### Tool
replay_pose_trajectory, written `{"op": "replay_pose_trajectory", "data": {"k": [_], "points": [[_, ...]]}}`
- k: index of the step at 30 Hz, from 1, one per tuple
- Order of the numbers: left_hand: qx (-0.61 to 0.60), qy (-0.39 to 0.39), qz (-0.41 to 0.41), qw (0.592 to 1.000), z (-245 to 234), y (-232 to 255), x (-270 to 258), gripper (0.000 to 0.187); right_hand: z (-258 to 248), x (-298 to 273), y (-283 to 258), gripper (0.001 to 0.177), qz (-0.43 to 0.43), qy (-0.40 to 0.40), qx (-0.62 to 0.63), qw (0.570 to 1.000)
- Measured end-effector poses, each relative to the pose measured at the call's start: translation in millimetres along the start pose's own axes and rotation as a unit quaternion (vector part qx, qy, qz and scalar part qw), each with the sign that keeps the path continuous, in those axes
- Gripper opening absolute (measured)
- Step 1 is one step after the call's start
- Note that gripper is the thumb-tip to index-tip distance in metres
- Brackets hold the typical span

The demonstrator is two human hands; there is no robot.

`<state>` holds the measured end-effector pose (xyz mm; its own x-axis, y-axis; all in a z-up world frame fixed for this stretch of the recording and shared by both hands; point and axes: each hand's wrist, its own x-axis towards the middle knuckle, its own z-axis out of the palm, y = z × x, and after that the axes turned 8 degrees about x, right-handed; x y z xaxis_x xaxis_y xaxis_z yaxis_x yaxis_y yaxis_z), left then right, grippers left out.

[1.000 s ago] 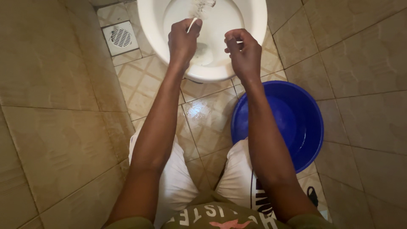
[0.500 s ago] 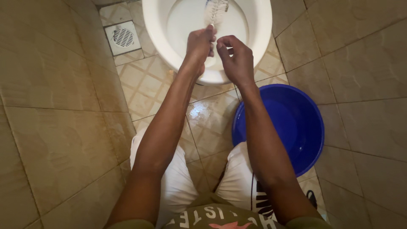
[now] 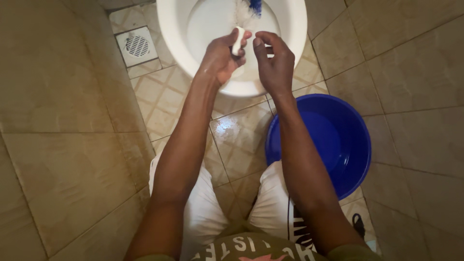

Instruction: The person cleans a toilet bowl using a sponge and a toilet brush. They scoop water from a blue basin to rinse the bowl and scrub the interior surfaces.

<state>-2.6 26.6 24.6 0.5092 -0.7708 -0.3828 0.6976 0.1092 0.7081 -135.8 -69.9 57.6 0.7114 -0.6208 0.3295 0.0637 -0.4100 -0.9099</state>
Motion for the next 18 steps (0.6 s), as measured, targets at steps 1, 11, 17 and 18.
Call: {"op": "replay_pose_trajectory", "data": {"k": [1,11,17,18], "points": [[0.027,0.005,0.003,1.0,-1,2,-2,0.033,-2,1,2,0.026,0.004,0.014,-0.005,1.0],[0.137,0.027,0.044,0.989,-4,19,-17,0.039,-19,11,10,0.018,0.015,0.061,0.028,0.998],[0.513,0.206,0.271,0.788,-13,19,-1,0.046,-26,9,8,0.017,0.0,0.056,0.051,0.997],[0.58,0.23,0.252,0.74,-15,27,4,0.046,-30,9,7,0.017,0.001,0.059,0.06,0.996]]}}
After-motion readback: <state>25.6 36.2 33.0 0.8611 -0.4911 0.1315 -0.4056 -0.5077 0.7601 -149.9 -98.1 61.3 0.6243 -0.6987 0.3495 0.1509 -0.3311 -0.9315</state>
